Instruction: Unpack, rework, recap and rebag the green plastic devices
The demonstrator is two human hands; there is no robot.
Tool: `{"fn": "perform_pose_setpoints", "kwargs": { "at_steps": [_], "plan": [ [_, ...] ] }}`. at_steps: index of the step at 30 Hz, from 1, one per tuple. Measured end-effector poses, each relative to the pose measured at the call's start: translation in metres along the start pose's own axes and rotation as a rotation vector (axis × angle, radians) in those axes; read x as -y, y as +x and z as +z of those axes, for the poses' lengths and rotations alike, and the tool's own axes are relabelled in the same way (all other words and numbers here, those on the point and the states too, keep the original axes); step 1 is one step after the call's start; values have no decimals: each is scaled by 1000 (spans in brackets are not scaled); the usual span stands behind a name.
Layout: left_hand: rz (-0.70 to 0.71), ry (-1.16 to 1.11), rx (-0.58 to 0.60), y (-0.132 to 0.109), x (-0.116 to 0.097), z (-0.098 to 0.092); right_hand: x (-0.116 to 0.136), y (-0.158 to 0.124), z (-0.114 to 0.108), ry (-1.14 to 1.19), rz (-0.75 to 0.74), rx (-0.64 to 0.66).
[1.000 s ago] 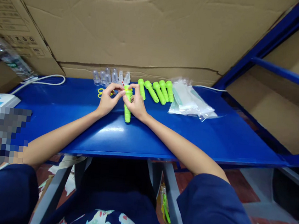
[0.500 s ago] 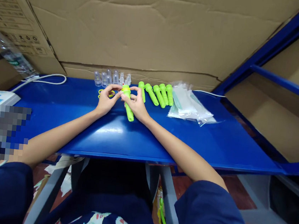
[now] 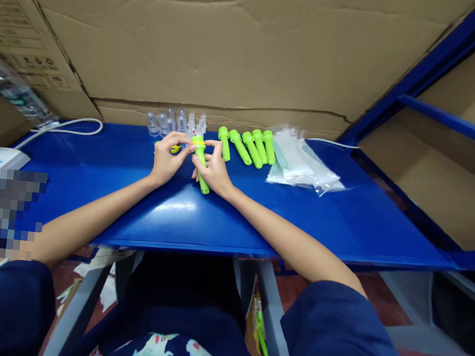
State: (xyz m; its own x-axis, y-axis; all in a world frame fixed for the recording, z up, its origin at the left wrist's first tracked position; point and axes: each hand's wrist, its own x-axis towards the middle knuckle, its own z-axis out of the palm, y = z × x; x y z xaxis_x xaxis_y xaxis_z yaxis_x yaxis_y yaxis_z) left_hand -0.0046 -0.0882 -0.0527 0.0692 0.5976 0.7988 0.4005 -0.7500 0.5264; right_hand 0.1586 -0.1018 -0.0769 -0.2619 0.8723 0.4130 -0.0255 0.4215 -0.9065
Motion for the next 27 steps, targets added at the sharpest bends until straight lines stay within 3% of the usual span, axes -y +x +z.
{"fn": "perform_pose_setpoints", "kwargs": {
  "at_steps": [17, 27],
  "plan": [
    [8, 15, 37, 3, 2, -3, 8, -2, 0, -15, -49, 19],
    [92, 40, 129, 5, 11, -6, 10, -3, 0, 36, 1, 35]
  ]
}}
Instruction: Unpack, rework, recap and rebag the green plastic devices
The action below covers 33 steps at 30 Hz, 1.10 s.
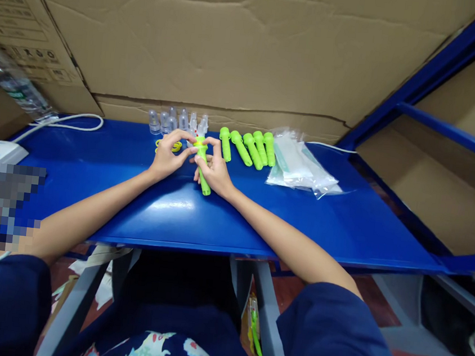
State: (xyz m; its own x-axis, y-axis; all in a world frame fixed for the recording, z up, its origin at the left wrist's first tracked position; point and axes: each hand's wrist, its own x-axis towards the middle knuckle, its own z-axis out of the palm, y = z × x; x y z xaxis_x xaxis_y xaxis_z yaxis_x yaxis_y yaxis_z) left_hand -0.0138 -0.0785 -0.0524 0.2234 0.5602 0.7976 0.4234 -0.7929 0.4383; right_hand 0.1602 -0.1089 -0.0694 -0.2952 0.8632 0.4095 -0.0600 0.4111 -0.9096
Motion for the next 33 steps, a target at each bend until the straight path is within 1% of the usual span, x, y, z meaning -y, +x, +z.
{"fn": "perform_pose_setpoints", "kwargs": {
  "at_steps": [6, 10, 14, 18, 21, 25, 29, 33],
  "plan": [
    [-44, 27, 45, -1, 4, 0, -7, 1, -2, 15, 10, 10],
    [-6, 92, 57, -1, 3, 0, -6, 3, -4, 37, -17, 25],
    [38, 50, 13, -1, 0, 2, -2, 4, -5, 31, -22, 19],
    [-7, -21, -44, -6, 0, 7, -2, 5, -5, 28, -11, -7],
    [-26, -75, -70, -8, 0, 8, -3, 6, -6, 47, 16, 7],
    [-45, -43, -115, -7, -2, 7, -2, 3, -4, -5, -8, 8],
    [-1, -49, -135, -6, -6, 5, 7, -5, 1, -83, -31, -32],
    [79, -66, -126, -6, -9, 4, 15, -10, 3, -37, -14, -22]
  ]
}}
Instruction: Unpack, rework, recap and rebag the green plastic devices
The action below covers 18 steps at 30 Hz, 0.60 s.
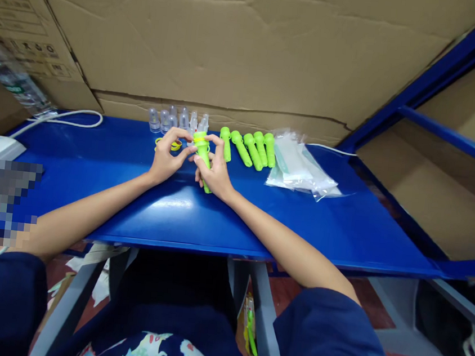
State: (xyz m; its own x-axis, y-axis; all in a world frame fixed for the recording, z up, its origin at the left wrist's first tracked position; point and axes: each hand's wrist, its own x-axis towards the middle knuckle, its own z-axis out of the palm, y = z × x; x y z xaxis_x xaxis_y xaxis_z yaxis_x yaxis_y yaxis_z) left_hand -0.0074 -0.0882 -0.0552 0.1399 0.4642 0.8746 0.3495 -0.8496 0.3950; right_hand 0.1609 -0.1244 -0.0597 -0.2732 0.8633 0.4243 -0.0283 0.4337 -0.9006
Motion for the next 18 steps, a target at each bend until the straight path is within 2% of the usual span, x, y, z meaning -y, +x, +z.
{"fn": "perform_pose_setpoints", "kwargs": {
  "at_steps": [5, 18],
  "plan": [
    [26, -12, 35, -1, -1, 0, 0, 0, -1, 20, 26, 18],
    [-45, -4, 124, 0, -3, -1, -3, -2, -1, 0, 52, 16]
  ]
}}
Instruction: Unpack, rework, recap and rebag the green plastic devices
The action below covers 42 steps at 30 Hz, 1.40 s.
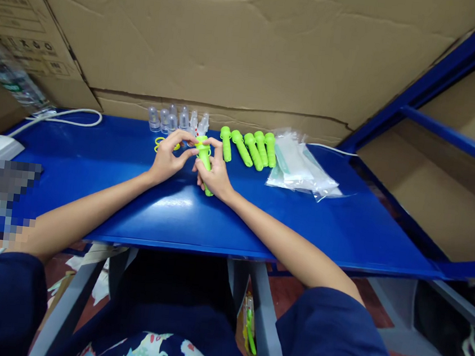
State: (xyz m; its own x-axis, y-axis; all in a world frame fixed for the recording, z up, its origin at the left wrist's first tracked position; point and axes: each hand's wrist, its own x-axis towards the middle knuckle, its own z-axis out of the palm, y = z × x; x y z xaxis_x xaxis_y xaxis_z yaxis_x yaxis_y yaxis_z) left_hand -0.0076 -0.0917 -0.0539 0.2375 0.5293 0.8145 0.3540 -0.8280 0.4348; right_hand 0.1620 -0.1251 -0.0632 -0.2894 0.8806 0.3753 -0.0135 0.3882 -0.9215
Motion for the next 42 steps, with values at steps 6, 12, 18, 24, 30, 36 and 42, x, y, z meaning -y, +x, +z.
{"fn": "perform_pose_setpoints", "kwargs": {
  "at_steps": [6, 12, 18, 24, 30, 36, 42],
  "plan": [
    [-85, -50, 68, 7, 9, -3, 2, 1, 0, -63, 43, -14],
    [-68, 18, 141, 12, 17, -9, 6, 1, -1, -160, 66, -13],
    [-160, 198, 206, 5, 16, -4, 0, 7, -6, -120, 110, -19],
    [-274, 75, 135, 6, 14, -2, -5, 9, -10, -148, 29, -15],
    [-258, -145, 15, 5, 11, 0, 0, 5, -9, -204, 2, 3],
    [-326, -171, -68, 2, 15, 8, 5, 4, -6, -124, 89, 2],
    [-566, -428, -14, -1, 18, 16, 6, 3, 0, -41, 78, 12]
  ]
}}
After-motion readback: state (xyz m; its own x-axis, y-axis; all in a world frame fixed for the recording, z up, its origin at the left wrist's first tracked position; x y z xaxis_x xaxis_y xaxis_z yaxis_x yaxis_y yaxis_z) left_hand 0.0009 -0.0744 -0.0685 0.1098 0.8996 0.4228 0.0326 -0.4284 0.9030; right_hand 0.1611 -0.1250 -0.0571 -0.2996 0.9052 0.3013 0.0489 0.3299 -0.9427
